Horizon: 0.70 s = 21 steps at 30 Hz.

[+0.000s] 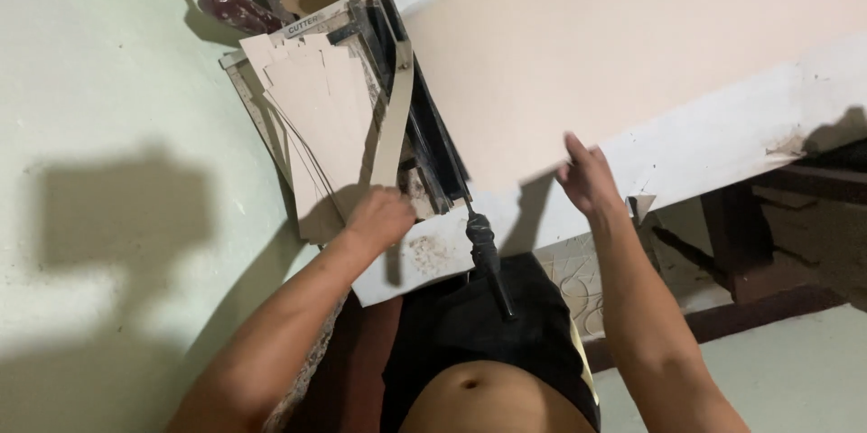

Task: The person uses a manual paper cutter to slice a large sheet of cardboard into narrow strips. They repeatedly align the cardboard against the cutter's guide, press down the lever to cut, and then remove the cut strips. Finally, they gather the cut strips into a neat stack and place them on a nearby table.

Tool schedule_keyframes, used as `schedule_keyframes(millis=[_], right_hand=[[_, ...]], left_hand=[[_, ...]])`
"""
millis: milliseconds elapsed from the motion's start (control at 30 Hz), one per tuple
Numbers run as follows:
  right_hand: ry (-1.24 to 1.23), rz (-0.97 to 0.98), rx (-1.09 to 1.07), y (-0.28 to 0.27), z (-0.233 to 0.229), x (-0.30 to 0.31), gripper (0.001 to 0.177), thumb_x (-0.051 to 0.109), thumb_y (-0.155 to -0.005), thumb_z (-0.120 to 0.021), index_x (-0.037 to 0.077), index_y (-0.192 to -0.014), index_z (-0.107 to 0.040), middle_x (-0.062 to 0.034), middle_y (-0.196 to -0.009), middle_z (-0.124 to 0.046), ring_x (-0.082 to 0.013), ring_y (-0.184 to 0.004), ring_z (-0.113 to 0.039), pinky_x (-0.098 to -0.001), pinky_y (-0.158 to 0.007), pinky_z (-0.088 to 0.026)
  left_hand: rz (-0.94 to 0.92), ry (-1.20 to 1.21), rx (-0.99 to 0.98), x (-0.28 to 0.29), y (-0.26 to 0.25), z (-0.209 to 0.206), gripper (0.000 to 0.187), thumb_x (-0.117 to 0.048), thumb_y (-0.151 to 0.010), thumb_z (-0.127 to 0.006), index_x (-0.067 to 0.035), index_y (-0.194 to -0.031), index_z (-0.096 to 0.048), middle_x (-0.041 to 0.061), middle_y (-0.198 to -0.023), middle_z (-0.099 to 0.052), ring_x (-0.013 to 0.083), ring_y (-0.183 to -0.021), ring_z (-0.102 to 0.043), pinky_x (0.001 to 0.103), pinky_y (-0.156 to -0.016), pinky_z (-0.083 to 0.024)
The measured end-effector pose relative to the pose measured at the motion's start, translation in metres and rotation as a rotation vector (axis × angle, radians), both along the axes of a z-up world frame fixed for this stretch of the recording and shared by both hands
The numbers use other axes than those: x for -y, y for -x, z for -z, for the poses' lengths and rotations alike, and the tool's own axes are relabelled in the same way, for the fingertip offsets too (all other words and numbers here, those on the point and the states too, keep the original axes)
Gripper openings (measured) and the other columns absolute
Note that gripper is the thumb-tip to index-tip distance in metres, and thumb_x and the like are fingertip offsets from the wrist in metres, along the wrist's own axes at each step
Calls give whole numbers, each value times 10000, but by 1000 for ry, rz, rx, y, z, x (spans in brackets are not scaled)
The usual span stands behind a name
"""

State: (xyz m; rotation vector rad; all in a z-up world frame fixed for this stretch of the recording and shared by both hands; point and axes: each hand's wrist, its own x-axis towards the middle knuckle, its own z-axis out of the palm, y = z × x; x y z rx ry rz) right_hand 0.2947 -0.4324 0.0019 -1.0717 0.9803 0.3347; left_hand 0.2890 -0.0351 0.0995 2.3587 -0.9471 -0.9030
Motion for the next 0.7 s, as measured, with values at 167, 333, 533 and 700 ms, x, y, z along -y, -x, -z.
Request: schedule_keyframes(millis=[167, 333, 533, 700], right_hand=[[-2, -177, -94, 29, -55, -15, 450, 281, -1034, -701, 3, -1122, -357, -211, -793, -693, -241, -619, -725, -353, -677, -627], [73, -332, -1, -1, -54, -54, 300, 250, -1046, -681, -29, -963, -611, -175, -851, -669, -287, -823, -739, -440, -836, -623], [87, -369, 29, -16, -43, -54, 344, 272, -1047, -658, -59, -1141, -641, -133, -948, -653, -290, -904, -755, -456, -833, -660], [118, -412, -1, -17, -50, -51, 334, 317, -1041, -685, -15, -1004, -683, -113, -897, -685, -278, -894, -759, -474, -845, -634]], left_hand=[[530, -502, 138, 24, 37, 2, 200, -9, -845, -589, -92, -722, -724, 138, -655, -669, 363, -585, -598, 544, -467, -465], [379, -665, -66, -4, 51, 33, 183, -59, -860, -589, -75, -834, -770, 200, -799, -708, 472, -687, -639, 666, -486, -470], [-104, -440, 48, 8, -54, -18, 394, -144, -952, -680, -119, -1335, -594, 219, -1408, -521, 433, -1304, -496, 584, -986, -392], [-578, -430, -12, 72, -105, -53, 857, -397, -911, -756, -185, -1618, -320, 329, -1612, -270, 513, -1519, -159, 687, -1191, -58]])
